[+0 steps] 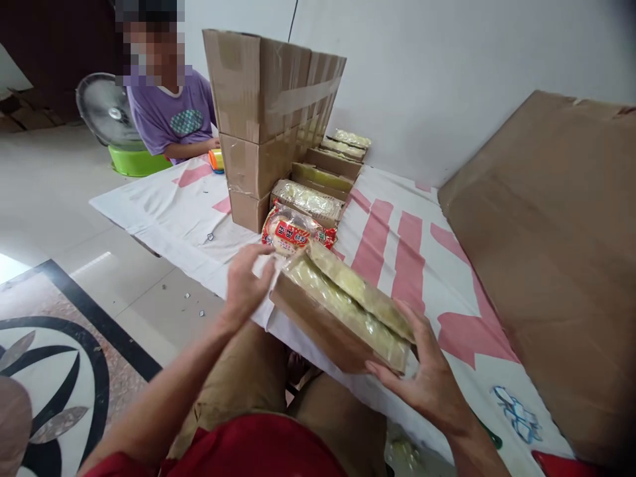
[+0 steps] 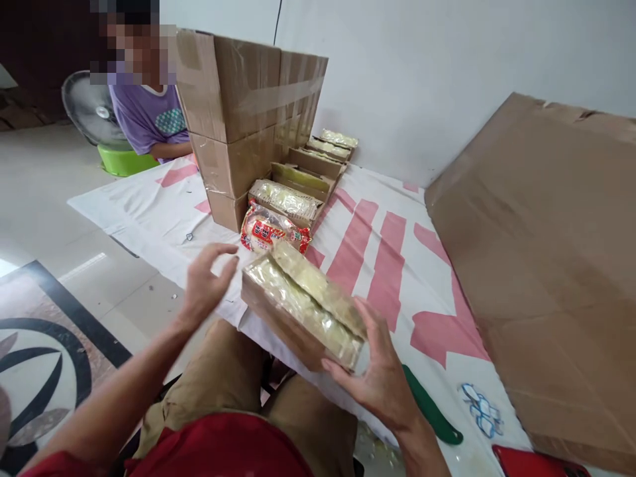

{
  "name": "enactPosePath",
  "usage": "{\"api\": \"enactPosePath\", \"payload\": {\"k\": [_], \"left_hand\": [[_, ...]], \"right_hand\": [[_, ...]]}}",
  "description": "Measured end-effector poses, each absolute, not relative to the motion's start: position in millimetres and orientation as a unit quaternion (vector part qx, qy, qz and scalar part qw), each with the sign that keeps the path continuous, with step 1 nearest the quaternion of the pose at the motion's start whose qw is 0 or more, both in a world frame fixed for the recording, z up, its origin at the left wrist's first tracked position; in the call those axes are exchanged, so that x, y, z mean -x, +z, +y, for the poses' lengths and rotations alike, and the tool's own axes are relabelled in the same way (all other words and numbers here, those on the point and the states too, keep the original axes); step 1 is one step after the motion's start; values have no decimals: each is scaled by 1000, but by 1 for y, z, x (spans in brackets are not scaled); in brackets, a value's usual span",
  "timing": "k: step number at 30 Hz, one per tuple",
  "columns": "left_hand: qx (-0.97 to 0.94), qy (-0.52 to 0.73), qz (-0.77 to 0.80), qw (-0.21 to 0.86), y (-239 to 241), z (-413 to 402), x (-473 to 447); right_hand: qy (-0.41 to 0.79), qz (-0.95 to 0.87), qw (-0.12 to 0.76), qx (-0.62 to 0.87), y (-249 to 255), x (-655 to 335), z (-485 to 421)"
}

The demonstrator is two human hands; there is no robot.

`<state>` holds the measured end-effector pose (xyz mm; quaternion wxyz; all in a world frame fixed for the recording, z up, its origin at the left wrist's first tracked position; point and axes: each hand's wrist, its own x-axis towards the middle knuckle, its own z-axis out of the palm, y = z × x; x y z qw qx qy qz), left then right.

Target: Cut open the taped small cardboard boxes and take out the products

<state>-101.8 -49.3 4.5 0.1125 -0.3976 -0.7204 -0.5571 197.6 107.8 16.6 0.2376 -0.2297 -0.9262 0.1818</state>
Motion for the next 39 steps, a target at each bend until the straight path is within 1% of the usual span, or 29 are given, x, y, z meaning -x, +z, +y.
{"api": "enactPosePath", "payload": {"k": [2,3,4,5,8,10,13,17,22,25,27,30,33,36,39], "left_hand": [[347,-509,-787,-22,3,-72,142],[322,-471,-818,-76,-2,-84,156],[310,-431,-841,-103,-10,-96,164],[320,-397,-853,-114,-20,-106,167],[432,-325,-832,-123,-55,-123,152],[489,-284,-817,-115,-73,-120,136],[500,-232,-828,-105,-84,-104,124],[488,-230,-834,-119,-78,-98,133],[415,-268,-860,-131,-64,-140,150],[393,-295,-859,-143,-60,-151,146],[417,-282,-851,-148,-62,-142,139],[449,-229,-849,-160,-68,-113,131],[447,-208,-856,-156,-69,-95,130],[452,-216,-851,-155,-64,-108,133],[448,-254,-836,-188,-60,-147,138]], "right_hand": [[206,-926,251,192,17,-170,114],[218,-926,257,171,15,-155,117],[228,-926,260,149,12,-138,121],[237,-928,259,128,9,-122,125],[248,-933,248,75,-1,-81,136],[240,-937,247,54,-5,-62,141],[227,-941,244,55,-7,-51,147],[221,-941,241,88,-7,-68,149],[224,-912,316,134,-13,-106,149],[240,-899,335,148,-19,-116,146],[251,-896,332,153,-24,-117,142],[261,-897,321,154,-29,-118,133],[258,-898,320,159,-30,-127,125],[251,-897,320,172,-28,-144,120],[251,-895,316,189,-29,-159,118]]}}
